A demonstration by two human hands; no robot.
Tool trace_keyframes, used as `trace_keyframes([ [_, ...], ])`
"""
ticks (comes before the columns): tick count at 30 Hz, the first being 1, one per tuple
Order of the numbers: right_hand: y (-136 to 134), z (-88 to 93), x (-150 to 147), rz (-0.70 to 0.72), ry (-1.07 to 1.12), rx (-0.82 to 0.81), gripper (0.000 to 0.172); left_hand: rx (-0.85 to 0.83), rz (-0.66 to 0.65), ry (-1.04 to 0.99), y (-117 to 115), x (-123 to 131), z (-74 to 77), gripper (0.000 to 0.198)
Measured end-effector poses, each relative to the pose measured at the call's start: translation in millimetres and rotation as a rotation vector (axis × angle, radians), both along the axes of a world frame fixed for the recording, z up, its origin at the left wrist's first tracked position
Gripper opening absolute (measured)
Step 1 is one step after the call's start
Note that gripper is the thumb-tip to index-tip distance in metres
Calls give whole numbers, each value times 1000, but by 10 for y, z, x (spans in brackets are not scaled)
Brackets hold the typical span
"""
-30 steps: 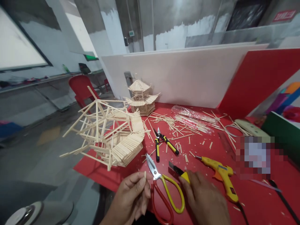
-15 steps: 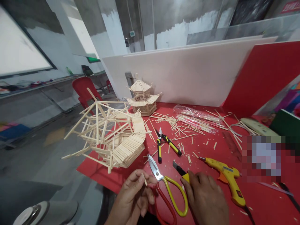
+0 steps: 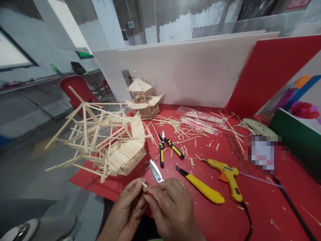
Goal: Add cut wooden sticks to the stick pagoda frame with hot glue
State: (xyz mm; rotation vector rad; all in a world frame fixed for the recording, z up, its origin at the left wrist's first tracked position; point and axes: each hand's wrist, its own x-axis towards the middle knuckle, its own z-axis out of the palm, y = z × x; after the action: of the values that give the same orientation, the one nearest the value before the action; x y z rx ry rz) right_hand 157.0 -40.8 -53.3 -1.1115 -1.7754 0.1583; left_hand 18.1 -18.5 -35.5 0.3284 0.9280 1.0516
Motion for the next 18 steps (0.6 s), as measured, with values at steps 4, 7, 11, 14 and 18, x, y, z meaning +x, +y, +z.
trace_keyframes([
  [4, 40, 3, -28, -33, 48, 28, 20, 16, -6, -10, -5, -6, -40, 25],
  [7, 72, 37, -54, -28, 45, 48, 21, 27, -2, 13, -5, -12, -44, 26],
  [11, 116, 76, -91, 4, 50, 65, 22, 21, 32, 20, -9, -20, -40, 32],
  [14, 143, 86, -118, 21, 87, 116, 20, 37, 27, -17, -27, -6, -69, 34],
  [18, 144, 64, -140, 51, 93, 116, 15, 62, 31, -72, -55, 29, -137, 37],
])
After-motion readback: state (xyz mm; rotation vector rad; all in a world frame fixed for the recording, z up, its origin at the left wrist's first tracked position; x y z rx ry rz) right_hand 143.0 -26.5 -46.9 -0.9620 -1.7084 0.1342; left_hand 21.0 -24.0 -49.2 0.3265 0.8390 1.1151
